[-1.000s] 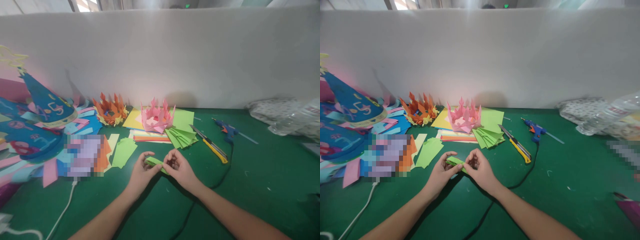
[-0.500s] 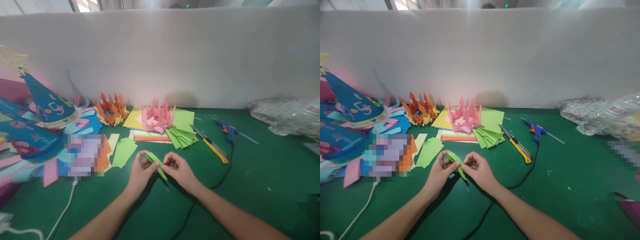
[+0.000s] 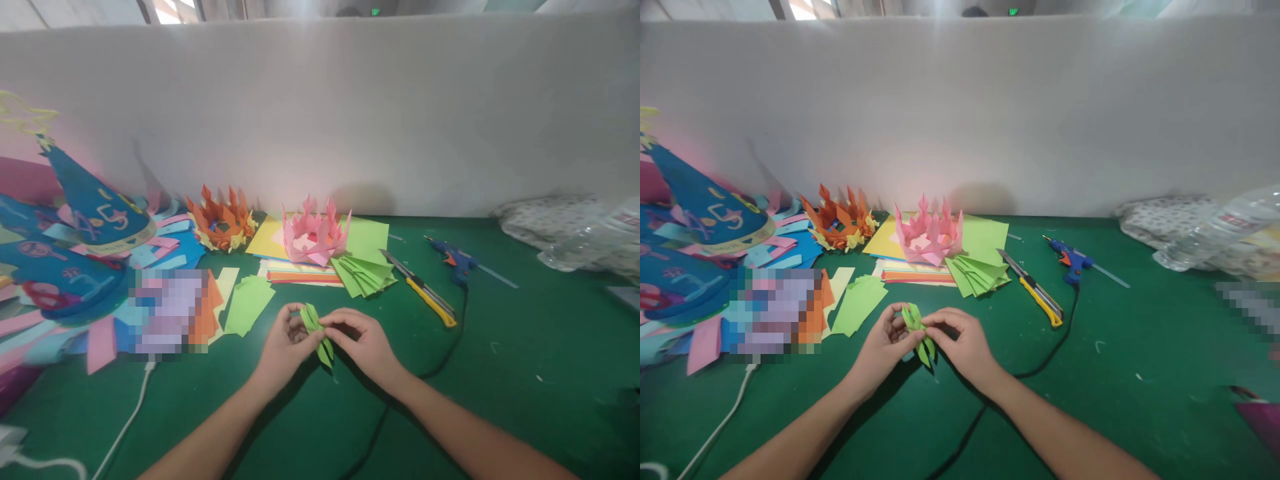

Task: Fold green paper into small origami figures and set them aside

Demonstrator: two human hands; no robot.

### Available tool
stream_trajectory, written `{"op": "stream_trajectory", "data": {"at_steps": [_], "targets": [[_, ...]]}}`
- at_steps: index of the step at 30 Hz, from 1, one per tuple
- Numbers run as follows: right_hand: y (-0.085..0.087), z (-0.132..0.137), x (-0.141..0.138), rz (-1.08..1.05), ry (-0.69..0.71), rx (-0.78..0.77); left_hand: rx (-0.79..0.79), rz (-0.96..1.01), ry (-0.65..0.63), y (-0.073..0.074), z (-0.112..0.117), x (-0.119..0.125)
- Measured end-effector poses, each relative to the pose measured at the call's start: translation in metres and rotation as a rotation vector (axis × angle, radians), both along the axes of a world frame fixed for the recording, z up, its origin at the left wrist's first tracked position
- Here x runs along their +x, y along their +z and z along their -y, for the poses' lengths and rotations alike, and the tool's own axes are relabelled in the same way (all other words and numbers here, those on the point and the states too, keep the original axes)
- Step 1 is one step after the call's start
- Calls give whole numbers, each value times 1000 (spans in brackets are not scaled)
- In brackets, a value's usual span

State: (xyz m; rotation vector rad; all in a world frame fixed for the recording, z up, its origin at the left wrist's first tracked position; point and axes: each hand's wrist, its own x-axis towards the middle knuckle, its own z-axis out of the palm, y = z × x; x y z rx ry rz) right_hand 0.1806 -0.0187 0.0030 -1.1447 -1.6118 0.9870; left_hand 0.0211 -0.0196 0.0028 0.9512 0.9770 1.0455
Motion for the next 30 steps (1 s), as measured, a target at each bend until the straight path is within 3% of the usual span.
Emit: {"op": "stream_trajectory", "data": {"at_steps": [9, 19, 30], "targets": [[5, 1, 0, 75, -26, 72, -22, -2, 1, 3, 2, -1], [9, -1, 3, 156, 23, 167, -75, -52, -98, 5, -1, -6], [0, 3, 2, 202, -17, 248, -96, -55, -59, 7, -3, -6]]}}
